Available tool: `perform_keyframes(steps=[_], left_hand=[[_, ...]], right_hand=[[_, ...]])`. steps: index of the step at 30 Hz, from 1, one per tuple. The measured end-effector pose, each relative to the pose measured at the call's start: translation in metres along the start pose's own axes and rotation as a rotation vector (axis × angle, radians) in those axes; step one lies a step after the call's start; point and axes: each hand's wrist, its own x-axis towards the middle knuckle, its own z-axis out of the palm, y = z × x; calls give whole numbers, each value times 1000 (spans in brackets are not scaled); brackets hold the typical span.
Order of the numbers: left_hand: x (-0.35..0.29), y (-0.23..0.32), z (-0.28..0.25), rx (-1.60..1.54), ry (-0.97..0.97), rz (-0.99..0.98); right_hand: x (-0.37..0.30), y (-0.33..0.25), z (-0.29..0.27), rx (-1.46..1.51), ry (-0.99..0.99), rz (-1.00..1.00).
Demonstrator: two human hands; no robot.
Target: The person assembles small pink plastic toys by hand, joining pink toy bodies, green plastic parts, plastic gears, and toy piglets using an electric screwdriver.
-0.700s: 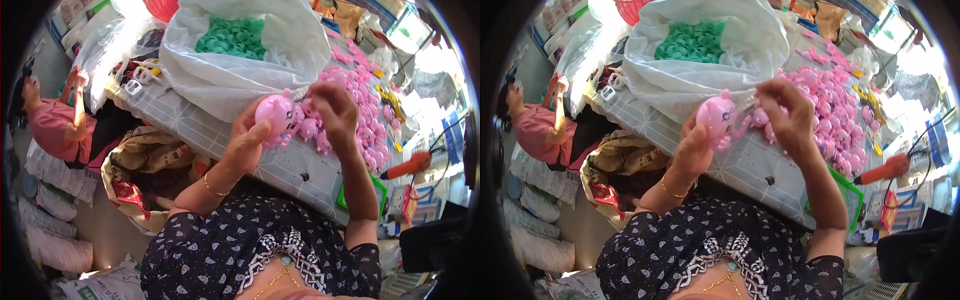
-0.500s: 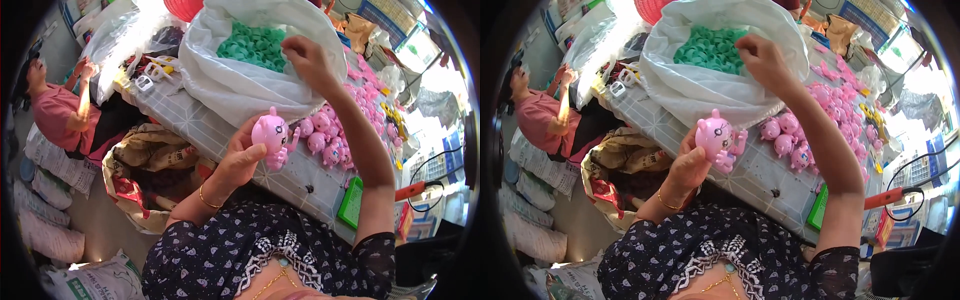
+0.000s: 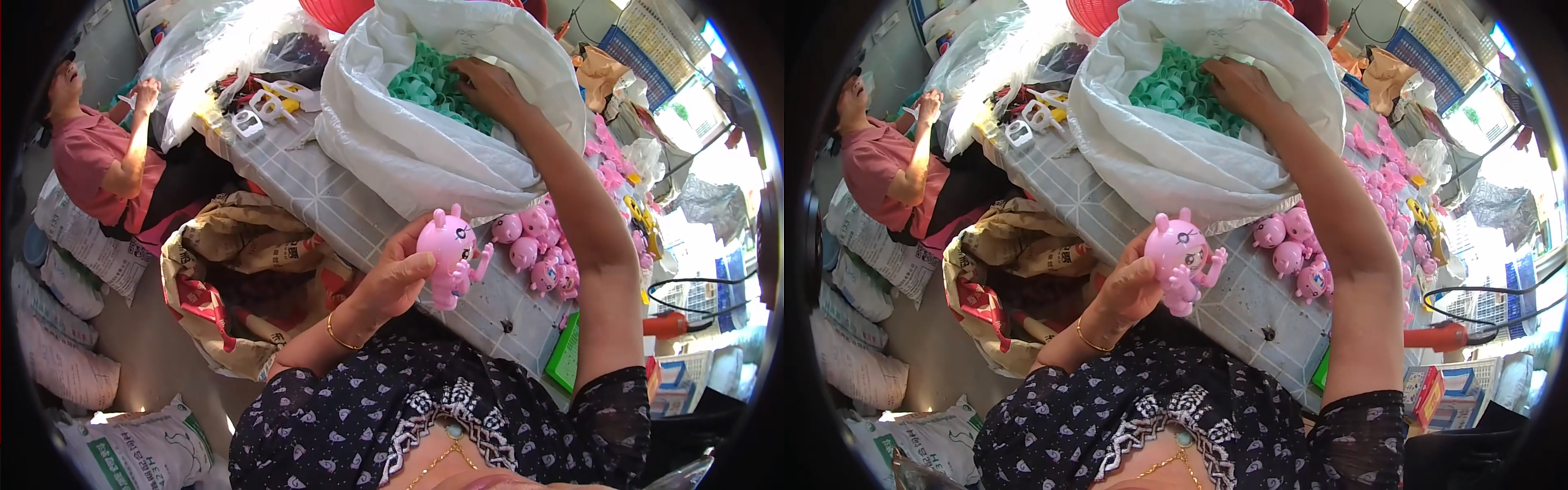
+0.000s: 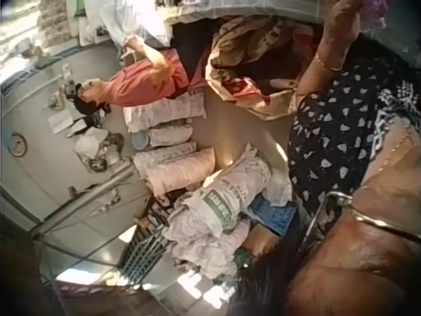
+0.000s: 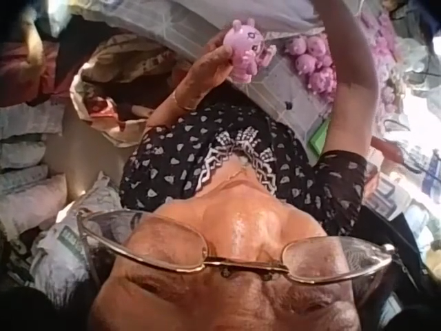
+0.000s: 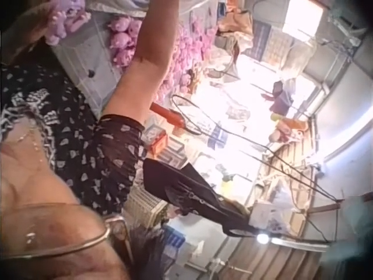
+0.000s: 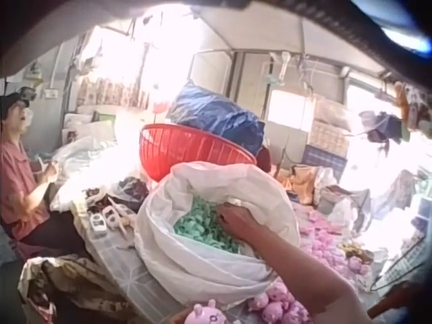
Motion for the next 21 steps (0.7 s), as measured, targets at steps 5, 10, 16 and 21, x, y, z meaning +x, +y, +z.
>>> perform_keyframes(steps=[5, 10, 16, 21], left_hand=[[0, -8, 11, -28, -15, -26], [-1, -5, 28, 3, 107, -27], [1, -14, 35, -29, 29, -70], [9, -17, 39, -71, -43, -48]], right_hand=[[-6, 3, -5, 27, 62, 41], [-22, -16, -29, 372, 208, 384], [-57, -31, -61, 898, 28, 514], [-114, -77, -105, 1132, 198, 513]])
